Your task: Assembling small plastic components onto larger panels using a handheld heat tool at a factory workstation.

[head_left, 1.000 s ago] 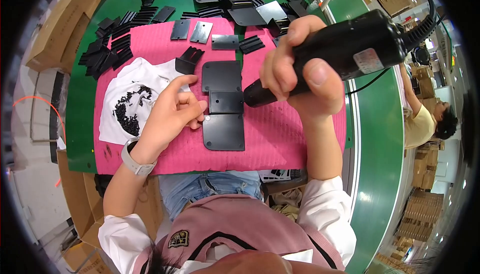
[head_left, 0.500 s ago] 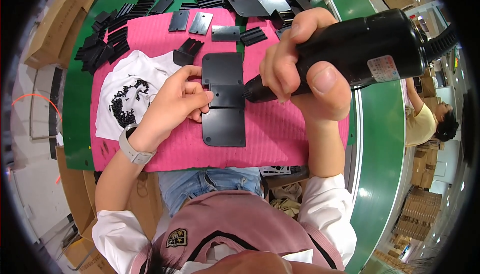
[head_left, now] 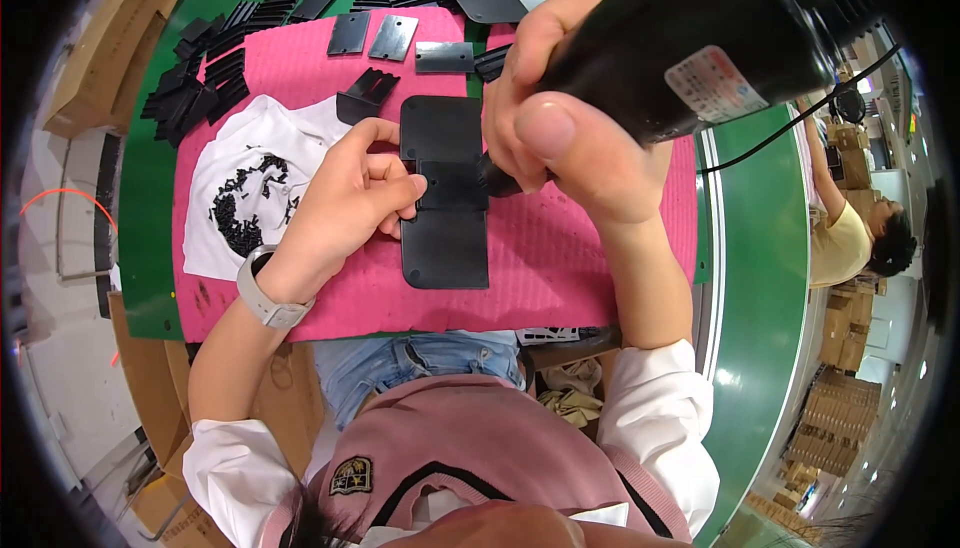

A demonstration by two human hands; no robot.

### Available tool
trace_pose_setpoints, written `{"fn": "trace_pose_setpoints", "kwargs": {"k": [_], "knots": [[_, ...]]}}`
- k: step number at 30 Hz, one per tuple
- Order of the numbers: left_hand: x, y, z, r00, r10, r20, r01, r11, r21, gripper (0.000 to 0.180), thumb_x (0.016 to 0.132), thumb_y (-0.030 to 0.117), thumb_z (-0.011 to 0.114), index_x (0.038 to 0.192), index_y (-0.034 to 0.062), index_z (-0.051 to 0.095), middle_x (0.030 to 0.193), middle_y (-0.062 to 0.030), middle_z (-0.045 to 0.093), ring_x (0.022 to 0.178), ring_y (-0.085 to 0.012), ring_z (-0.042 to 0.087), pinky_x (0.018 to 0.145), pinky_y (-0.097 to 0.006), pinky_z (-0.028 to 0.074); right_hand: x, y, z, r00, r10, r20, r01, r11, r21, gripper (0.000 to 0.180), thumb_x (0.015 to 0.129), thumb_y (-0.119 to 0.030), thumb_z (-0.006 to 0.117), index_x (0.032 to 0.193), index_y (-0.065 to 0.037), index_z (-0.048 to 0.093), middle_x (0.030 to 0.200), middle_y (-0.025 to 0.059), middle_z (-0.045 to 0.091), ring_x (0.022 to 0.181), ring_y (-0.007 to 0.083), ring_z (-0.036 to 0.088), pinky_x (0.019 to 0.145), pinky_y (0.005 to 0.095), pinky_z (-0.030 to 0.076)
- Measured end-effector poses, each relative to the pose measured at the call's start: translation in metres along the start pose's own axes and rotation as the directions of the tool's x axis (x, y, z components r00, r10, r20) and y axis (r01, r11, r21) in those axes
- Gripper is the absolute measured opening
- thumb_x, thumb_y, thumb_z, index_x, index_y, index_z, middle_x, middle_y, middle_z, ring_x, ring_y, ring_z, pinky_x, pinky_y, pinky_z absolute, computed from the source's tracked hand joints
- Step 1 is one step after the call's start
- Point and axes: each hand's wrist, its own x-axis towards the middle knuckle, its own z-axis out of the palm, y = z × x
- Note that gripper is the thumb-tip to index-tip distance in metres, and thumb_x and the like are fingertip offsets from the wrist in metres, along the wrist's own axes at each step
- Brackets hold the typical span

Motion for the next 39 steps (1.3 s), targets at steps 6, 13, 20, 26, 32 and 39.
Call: {"fn": "trace_pose_setpoints", "kwargs": {"k": [6,13,20,26,32,39], "knots": [[0.000,-0.004,-0.001,1.000,0.000,-0.002,0.000,1.000,0.019,0.033,0.084,0.002,0.058,0.112,-0.0019,0.043,0.066,0.0002,0.049,0.061,-0.0065,0.053,0.053,-0.020,0.043,0.000,0.005,-0.008,0.995,-0.060,0.084,0.049,0.990,0.130,0.031,0.080,-0.022,0.064,0.090,-0.003,0.042,0.055,0.0036,0.045,0.039,0.0103,0.040,0.037,0.0229,0.034],[0.000,-0.006,-0.001,1.000,0.011,-0.005,-0.011,1.000,0.025,0.034,0.084,0.002,0.058,0.114,-0.0018,0.043,0.067,0.0001,0.049,0.063,-0.0069,0.053,0.052,-0.020,0.043,-0.001,0.007,-0.007,0.998,-0.038,0.041,0.033,0.991,0.127,0.029,0.080,-0.020,0.064,0.090,-0.002,0.043,0.055,0.0037,0.045,0.039,0.0107,0.041,0.038,0.0241,0.036],[-0.003,-0.012,-0.005,1.000,0.030,0.004,-0.030,0.999,0.011,0.033,0.087,0.001,0.053,0.118,-0.0041,0.043,0.072,-0.0029,0.054,0.063,-0.0077,0.053,0.054,-0.021,0.044,-0.006,-0.001,0.005,0.999,-0.038,-0.003,0.038,0.998,0.048,0.030,0.079,-0.019,0.065,0.094,-0.002,0.045,0.056,0.0030,0.046,0.040,0.0109,0.042,0.040,0.0257,0.036],[-0.018,-0.018,-0.009,0.945,0.290,-0.151,-0.279,0.956,0.086,0.029,0.087,-0.002,0.052,0.115,-0.0050,0.051,0.077,-0.0051,0.059,0.065,-0.0076,0.055,0.061,-0.020,0.046,-0.002,-0.009,-0.016,0.978,-0.201,0.062,0.147,0.863,0.483,0.034,0.087,-0.030,0.052,0.109,-0.005,0.045,0.060,0.0047,0.047,0.043,0.0145,0.044,0.046,0.0311,0.038],[-0.029,-0.008,-0.007,0.943,0.331,0.014,-0.331,0.943,-0.030,0.018,0.079,-0.002,0.068,0.095,-0.0030,0.060,0.085,-0.0052,0.064,0.075,-0.0081,0.061,0.068,-0.020,0.049,0.001,0.003,-0.016,0.949,-0.301,0.090,0.183,0.762,0.621,0.044,0.088,-0.046,0.052,0.114,-0.011,0.047,0.066,0.0004,0.050,0.050,0.0131,0.049,0.061,0.0335,0.042],[-0.031,-0.007,-0.004,0.892,0.448,0.050,-0.451,0.889,0.083,0.015,0.074,-0.001,0.073,0.084,-0.0018,0.062,0.080,-0.0042,0.064,0.073,-0.0074,0.061,0.065,-0.020,0.049,-0.003,0.002,-0.007,0.933,-0.327,0.148,0.181,0.786,0.592,0.045,0.085,-0.050,0.057,0.109,-0.014,0.047,0.065,-0.0038,0.051,0.050,0.0104,0.051,0.059,0.0305,0.044]]}}
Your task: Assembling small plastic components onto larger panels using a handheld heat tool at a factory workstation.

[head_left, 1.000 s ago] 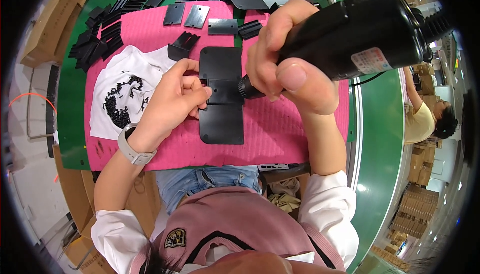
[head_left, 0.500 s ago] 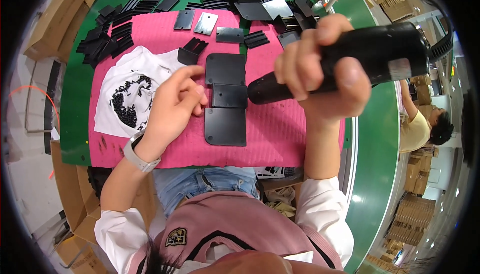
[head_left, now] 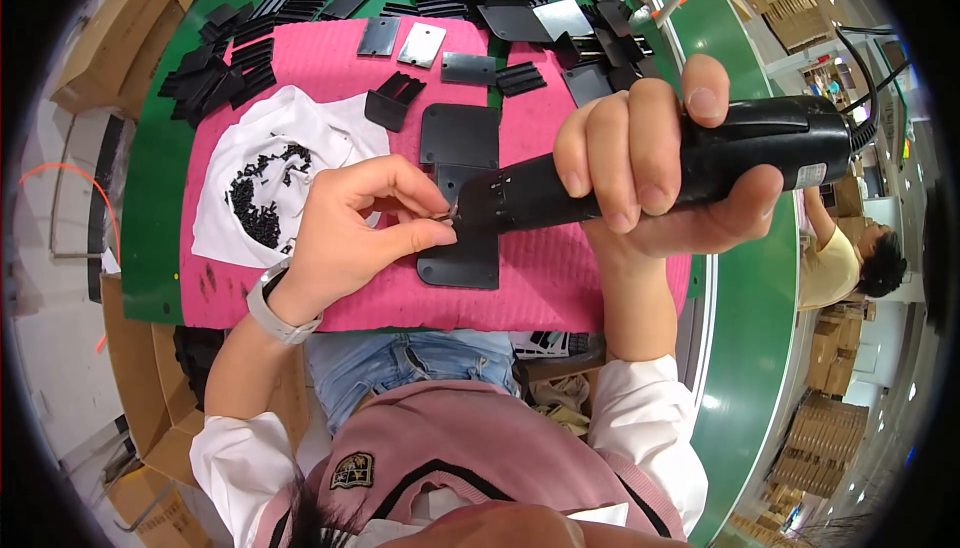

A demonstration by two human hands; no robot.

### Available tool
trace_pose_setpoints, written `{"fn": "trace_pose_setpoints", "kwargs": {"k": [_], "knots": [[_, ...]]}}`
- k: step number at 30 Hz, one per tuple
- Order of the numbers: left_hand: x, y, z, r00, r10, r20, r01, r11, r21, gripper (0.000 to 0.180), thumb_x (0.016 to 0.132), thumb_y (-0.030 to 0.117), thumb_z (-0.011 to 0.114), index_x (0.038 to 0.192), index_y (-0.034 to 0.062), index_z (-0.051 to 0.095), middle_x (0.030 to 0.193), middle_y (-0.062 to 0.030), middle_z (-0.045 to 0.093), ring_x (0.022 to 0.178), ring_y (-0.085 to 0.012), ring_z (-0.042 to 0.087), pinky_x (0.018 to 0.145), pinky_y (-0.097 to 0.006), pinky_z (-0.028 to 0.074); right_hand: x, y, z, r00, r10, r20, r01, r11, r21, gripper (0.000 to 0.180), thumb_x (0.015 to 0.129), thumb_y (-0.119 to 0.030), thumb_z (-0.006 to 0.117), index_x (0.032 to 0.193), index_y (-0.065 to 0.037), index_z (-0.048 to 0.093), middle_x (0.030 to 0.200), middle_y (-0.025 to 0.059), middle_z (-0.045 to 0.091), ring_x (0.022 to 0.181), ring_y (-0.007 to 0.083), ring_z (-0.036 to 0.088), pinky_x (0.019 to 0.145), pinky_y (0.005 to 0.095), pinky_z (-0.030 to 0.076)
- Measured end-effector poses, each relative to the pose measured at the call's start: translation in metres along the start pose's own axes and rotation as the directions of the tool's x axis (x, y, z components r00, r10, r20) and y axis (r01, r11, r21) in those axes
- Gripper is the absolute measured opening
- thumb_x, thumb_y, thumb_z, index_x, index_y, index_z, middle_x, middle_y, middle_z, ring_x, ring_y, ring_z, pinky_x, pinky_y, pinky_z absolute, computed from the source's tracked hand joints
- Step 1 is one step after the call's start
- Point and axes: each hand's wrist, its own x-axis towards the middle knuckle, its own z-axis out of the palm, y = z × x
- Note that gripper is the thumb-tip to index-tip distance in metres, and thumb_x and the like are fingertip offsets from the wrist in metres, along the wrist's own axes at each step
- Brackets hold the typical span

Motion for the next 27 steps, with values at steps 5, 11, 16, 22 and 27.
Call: {"fn": "trace_pose_setpoints", "kwargs": {"k": [5,11,16,22,27], "knots": [[0.000,0.003,0.002,0.997,0.081,0.003,-0.080,0.977,0.198,0.014,0.071,-0.002,0.073,0.077,-0.0023,0.060,0.074,-0.0038,0.064,0.067,-0.0074,0.060,0.061,-0.021,0.048,-0.003,0.003,0.006,1.000,0.026,-0.005,-0.026,0.999,-0.023,0.044,0.085,-0.050,0.057,0.109,-0.015,0.045,0.064,-0.0038,0.050,0.049,0.0104,0.051,0.058,0.0297,0.043],[0.001,0.003,0.004,0.982,0.187,0.009,-0.175,0.901,0.396,0.017,0.067,-0.002,0.074,0.076,-0.0026,0.059,0.069,-0.0063,0.064,0.062,-0.0111,0.061,0.058,-0.022,0.048,-0.005,0.006,0.015,0.991,0.112,-0.075,-0.116,0.992,-0.056,0.043,0.086,-0.049,0.056,0.109,-0.014,0.044,0.064,-0.0027,0.050,0.049,0.0112,0.049,0.057,0.0300,0.043],[0.001,0.002,0.007,0.981,0.188,-0.041,-0.157,0.905,0.395,0.018,0.067,-0.001,0.074,0.076,-0.0017,0.058,0.068,-0.0071,0.063,0.061,-0.0124,0.061,0.056,-0.023,0.048,-0.004,0.003,0.014,0.992,0.056,-0.116,-0.055,0.998,0.010,0.041,0.083,-0.035,0.063,0.108,-0.009,0.045,0.062,0.0036,0.050,0.047,0.0154,0.048,0.051,0.0308,0.041],[-0.001,0.001,0.007,0.978,0.202,-0.055,-0.162,0.899,0.407,0.019,0.067,-0.003,0.073,0.076,-0.0015,0.056,0.066,-0.0071,0.060,0.058,-0.0133,0.059,0.054,-0.023,0.047,-0.005,0.009,0.018,0.985,0.077,-0.156,-0.079,0.997,-0.003,0.041,0.081,-0.036,0.063,0.106,-0.009,0.046,0.059,0.0031,0.048,0.046,0.0151,0.047,0.052,0.0320,0.041],[0.001,0.000,0.008,0.971,0.235,-0.032,-0.199,0.880,0.431,0.021,0.066,-0.004,0.073,0.075,-0.0015,0.054,0.065,-0.0076,0.058,0.056,-0.0146,0.058,0.052,-0.024,0.046,-0.005,0.010,0.024,0.967,0.083,-0.239,-0.097,0.994,-0.048,0.038,0.082,-0.036,0.060,0.106,-0.010,0.046,0.058,0.0036,0.047,0.045,0.0155,0.047,0.051,0.0323,0.042]]}}
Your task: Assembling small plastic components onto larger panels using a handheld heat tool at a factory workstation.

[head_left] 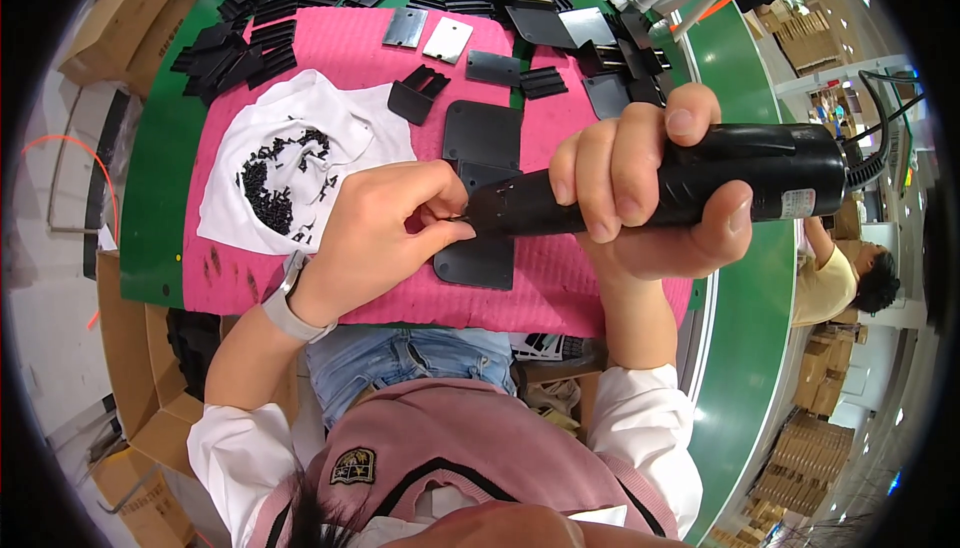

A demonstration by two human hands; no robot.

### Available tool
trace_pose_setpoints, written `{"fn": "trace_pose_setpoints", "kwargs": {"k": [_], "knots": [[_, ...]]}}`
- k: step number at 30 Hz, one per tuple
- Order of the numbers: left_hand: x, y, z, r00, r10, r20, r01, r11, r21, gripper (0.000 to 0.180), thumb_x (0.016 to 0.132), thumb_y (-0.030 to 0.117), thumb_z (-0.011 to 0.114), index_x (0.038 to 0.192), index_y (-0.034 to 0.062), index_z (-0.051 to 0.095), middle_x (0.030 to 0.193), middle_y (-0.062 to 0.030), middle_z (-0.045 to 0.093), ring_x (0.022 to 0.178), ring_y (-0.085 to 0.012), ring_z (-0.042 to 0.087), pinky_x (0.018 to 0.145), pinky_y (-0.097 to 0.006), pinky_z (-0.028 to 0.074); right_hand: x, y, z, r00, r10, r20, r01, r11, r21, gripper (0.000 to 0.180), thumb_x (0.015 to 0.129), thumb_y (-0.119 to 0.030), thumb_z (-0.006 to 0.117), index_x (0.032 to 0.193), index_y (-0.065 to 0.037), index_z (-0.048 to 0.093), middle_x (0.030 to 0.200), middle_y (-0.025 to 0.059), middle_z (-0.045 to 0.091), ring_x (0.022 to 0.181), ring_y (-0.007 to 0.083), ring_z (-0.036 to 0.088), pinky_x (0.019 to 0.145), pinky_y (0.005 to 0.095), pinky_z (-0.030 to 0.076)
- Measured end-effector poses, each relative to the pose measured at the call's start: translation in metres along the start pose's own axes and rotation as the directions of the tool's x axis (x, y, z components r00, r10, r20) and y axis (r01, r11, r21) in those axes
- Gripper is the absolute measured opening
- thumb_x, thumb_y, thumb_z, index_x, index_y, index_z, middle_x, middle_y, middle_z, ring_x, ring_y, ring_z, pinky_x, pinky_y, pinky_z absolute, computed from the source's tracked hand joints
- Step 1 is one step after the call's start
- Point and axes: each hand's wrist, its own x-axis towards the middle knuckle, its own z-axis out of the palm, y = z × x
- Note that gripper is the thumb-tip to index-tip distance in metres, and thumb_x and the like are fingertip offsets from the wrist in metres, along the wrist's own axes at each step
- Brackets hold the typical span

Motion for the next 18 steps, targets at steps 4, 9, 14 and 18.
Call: {"fn": "trace_pose_setpoints", "kwargs": {"k": [4,9,14,18], "knots": [[-0.002,-0.001,0.000,1.000,-0.021,-0.022,0.021,1.000,0.016,0.021,0.066,-0.004,0.073,0.076,-0.0012,0.055,0.066,-0.0076,0.058,0.057,-0.0136,0.058,0.051,-0.024,0.046,-0.002,0.004,0.000,0.999,-0.014,-0.047,0.013,1.000,-0.021,0.038,0.084,-0.039,0.057,0.106,-0.010,0.045,0.058,0.0037,0.046,0.045,0.0158,0.046,0.053,0.0338,0.043],[-0.002,-0.005,-0.002,0.998,0.004,-0.063,-0.009,0.997,-0.073,0.027,0.070,0.003,0.075,0.089,0.0001,0.057,0.069,-0.0052,0.060,0.061,-0.0106,0.057,0.054,-0.023,0.044,0.003,0.005,-0.005,0.985,-0.060,-0.164,0.071,0.996,0.061,0.035,0.089,-0.040,0.047,0.107,-0.010,0.048,0.060,0.0029,0.047,0.045,0.0154,0.045,0.055,0.0362,0.043],[0.001,-0.018,-0.003,0.952,-0.299,-0.059,0.290,0.948,-0.132,0.042,0.087,0.024,0.063,0.114,-0.0042,0.048,0.068,-0.0057,0.060,0.057,-0.0117,0.055,0.053,-0.025,0.042,0.014,0.004,-0.016,0.998,-0.041,-0.048,0.033,0.986,-0.165,0.038,0.089,-0.044,0.048,0.104,-0.008,0.051,0.060,0.0001,0.044,0.046,0.0127,0.041,0.056,0.0325,0.040],[0.005,-0.017,-0.005,0.857,-0.497,0.135,0.509,0.857,-0.074,0.044,0.090,0.026,0.058,0.116,-0.0083,0.047,0.063,-0.0059,0.060,0.054,-0.0132,0.057,0.052,-0.026,0.042,0.016,0.007,-0.014,1.000,-0.004,0.014,0.007,0.979,-0.205,0.038,0.087,-0.039,0.051,0.107,-0.008,0.048,0.060,0.0024,0.045,0.045,0.0130,0.041,0.055,0.0323,0.041]]}}
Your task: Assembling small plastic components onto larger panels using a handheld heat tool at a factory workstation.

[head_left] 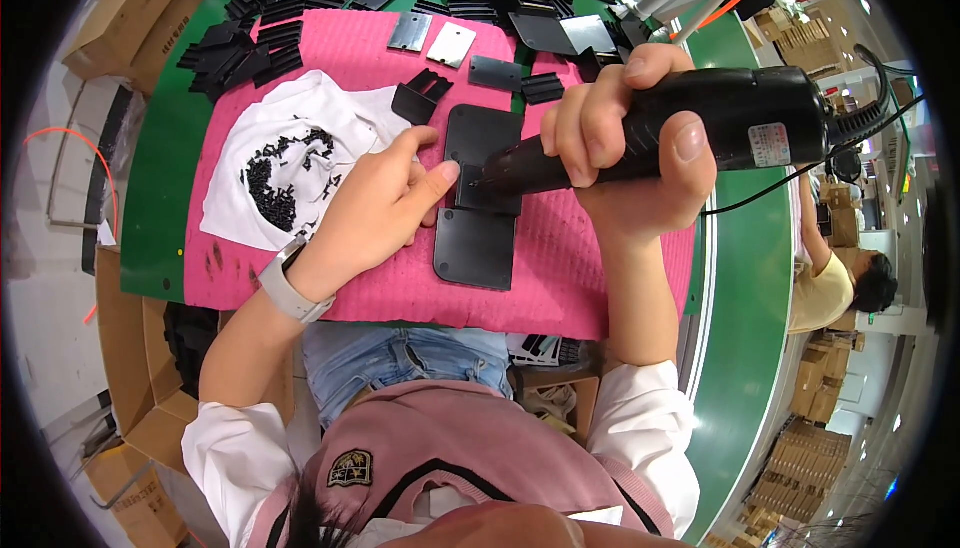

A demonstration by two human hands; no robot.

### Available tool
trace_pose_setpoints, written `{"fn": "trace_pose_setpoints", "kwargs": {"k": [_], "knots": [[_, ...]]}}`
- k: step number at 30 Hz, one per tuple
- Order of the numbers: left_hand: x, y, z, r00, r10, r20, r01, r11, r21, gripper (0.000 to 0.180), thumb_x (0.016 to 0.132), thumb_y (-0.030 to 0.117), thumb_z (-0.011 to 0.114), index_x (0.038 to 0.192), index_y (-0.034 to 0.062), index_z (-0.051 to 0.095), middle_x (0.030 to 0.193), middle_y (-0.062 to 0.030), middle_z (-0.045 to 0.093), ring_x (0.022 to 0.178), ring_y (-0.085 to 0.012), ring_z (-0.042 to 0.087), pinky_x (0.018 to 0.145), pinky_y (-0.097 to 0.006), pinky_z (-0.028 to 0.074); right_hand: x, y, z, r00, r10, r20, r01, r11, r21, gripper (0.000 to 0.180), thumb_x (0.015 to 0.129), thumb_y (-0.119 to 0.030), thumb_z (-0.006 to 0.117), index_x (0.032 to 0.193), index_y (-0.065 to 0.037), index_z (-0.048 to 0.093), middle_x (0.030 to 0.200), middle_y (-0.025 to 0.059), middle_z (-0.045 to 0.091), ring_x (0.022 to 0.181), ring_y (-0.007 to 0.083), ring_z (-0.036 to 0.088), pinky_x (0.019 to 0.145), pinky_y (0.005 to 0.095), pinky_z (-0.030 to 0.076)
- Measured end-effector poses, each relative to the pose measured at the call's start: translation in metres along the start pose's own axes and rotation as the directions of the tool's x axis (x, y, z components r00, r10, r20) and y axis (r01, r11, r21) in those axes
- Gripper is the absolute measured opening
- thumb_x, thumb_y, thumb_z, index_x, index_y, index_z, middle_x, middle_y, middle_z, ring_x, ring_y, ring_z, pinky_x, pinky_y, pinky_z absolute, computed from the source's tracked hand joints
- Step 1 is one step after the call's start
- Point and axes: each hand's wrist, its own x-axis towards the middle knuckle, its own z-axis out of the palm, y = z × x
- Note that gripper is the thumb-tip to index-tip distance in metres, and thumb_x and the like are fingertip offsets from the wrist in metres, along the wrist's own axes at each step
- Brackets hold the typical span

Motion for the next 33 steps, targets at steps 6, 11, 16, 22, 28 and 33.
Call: {"fn": "trace_pose_setpoints", "kwargs": {"k": [6,11,16,22,28,33], "knots": [[0.007,-0.005,0.004,0.993,0.111,0.041,-0.115,0.984,0.137,0.044,0.090,0.021,0.055,0.119,-0.0097,0.044,0.062,-0.0076,0.060,0.047,-0.0142,0.055,0.046,-0.028,0.041,0.002,0.000,0.006,0.999,0.036,0.030,-0.032,0.992,-0.119,0.037,0.086,-0.037,0.052,0.106,-0.007,0.046,0.058,0.0037,0.045,0.043,0.0133,0.040,0.052,0.0309,0.040],[0.011,-0.005,0.009,0.995,-0.055,0.085,0.063,0.994,-0.093,0.040,0.087,0.015,0.057,0.116,-0.0089,0.043,0.062,-0.0069,0.058,0.044,-0.0137,0.053,0.044,-0.028,0.040,0.007,-0.001,0.016,0.990,0.137,0.018,-0.130,0.968,-0.214,0.031,0.083,-0.028,0.059,0.100,-0.005,0.045,0.058,0.0048,0.045,0.044,0.0128,0.039,0.045,0.0277,0.037],[0.010,-0.008,0.010,0.995,-0.049,0.089,0.058,0.993,-0.099,0.033,0.087,0.014,0.057,0.109,-0.0074,0.045,0.061,-0.0062,0.057,0.045,-0.0135,0.053,0.045,-0.028,0.040,0.012,0.005,0.016,0.985,0.143,0.092,-0.120,0.969,-0.218,0.029,0.081,-0.020,0.061,0.095,-0.003,0.043,0.056,0.0051,0.044,0.040,0.0115,0.036,0.039,0.0253,0.034],[0.009,-0.005,0.010,0.996,-0.060,0.063,0.065,0.994,-0.088,0.028,0.087,0.014,0.056,0.106,-0.0051,0.046,0.060,-0.0055,0.057,0.046,-0.0133,0.053,0.046,-0.028,0.040,0.015,0.010,0.016,0.985,0.144,0.096,-0.124,0.975,-0.185,0.029,0.081,-0.020,0.061,0.095,-0.003,0.043,0.055,0.0052,0.043,0.040,0.0118,0.037,0.038,0.0252,0.033],[0.010,-0.003,0.012,0.996,-0.065,0.054,0.068,0.997,-0.042,0.027,0.087,0.013,0.056,0.105,-0.0037,0.046,0.061,-0.0057,0.057,0.047,-0.0135,0.053,0.046,-0.029,0.040,0.015,0.008,0.018,0.987,0.144,0.065,-0.129,0.974,-0.188,0.027,0.080,-0.019,0.063,0.090,-0.002,0.043,0.053,0.0047,0.044,0.039,0.0120,0.040,0.039,0.0251,0.035],[0.011,-0.008,0.013,1.000,0.024,-0.003,-0.024,1.000,-0.020,0.028,0.086,0.015,0.057,0.105,-0.0030,0.048,0.058,-0.0061,0.057,0.046,-0.0144,0.053,0.046,-0.029,0.040,0.003,0.013,0.032,0.999,0.044,0.014,-0.038,0.956,-0.292,0.032,0.079,-0.019,0.068,0.090,-0.001,0.045,0.056,0.0042,0.048,0.042,0.0114,0.044,0.042,0.0256,0.038]]}}
